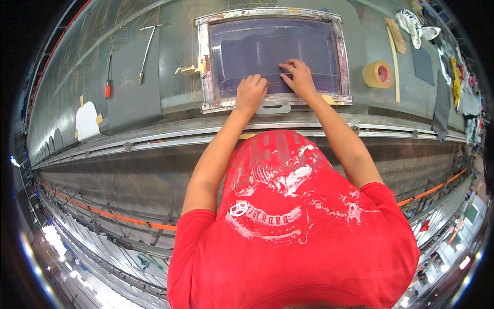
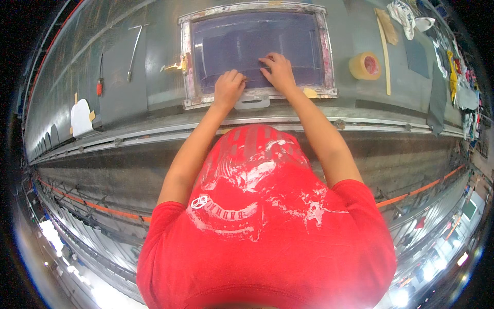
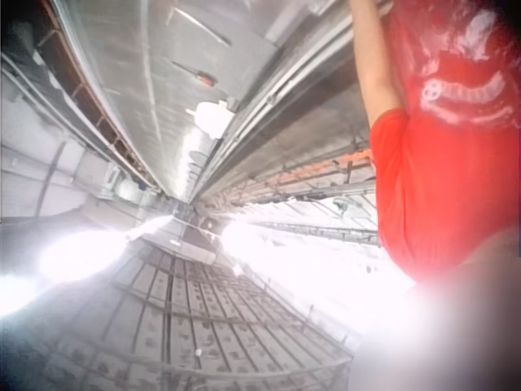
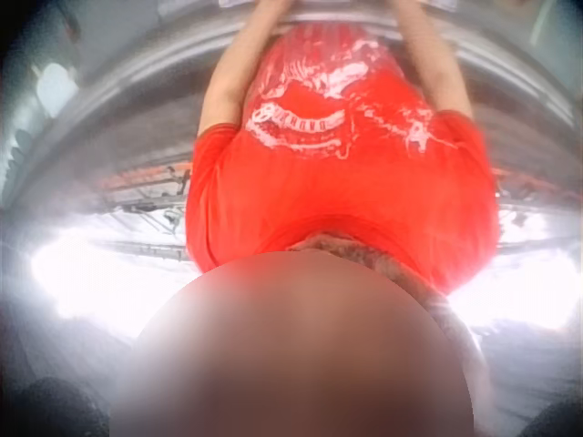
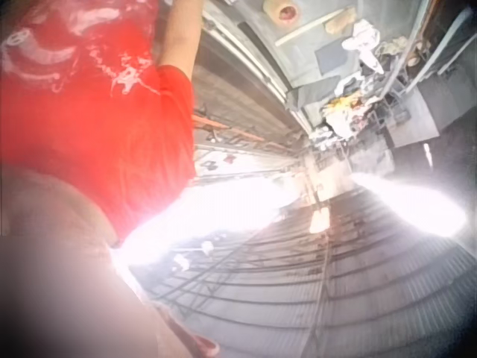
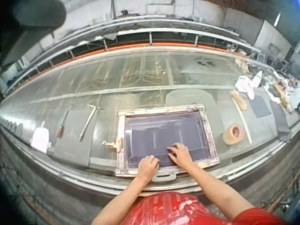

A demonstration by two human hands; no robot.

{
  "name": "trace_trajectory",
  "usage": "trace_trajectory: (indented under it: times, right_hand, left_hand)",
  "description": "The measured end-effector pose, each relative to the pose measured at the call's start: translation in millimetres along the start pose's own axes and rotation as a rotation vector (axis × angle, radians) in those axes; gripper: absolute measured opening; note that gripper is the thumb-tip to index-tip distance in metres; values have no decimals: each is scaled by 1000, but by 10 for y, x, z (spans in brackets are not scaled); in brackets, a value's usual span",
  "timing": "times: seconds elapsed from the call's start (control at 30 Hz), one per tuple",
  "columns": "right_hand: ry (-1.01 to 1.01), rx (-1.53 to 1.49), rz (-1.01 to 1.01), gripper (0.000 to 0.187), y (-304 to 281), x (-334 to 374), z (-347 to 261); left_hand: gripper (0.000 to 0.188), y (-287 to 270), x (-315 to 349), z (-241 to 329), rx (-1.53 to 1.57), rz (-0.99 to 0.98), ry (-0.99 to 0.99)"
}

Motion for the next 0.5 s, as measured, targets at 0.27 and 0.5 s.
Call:
trace_trajectory:
  times: [0.27, 0.5]
  right_hand:
    - [161, -11, 192, 23, -431, 383, 457]
    - [194, -92, 213, 20, -462, 650, 203]
  left_hand:
    - [7, 169, -5, 39, -84, 26, 34]
    - [9, -681, 364, -80, 146, 283, -329]
Point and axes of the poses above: each hand's wrist, its own x-axis away from the middle knuckle, its own y-axis out of the palm, z = x × y, the point moved 4 cm from there along -x, towards the middle knuckle, and after that the axes turned 3 degrees about y, right-handed, at the moved point
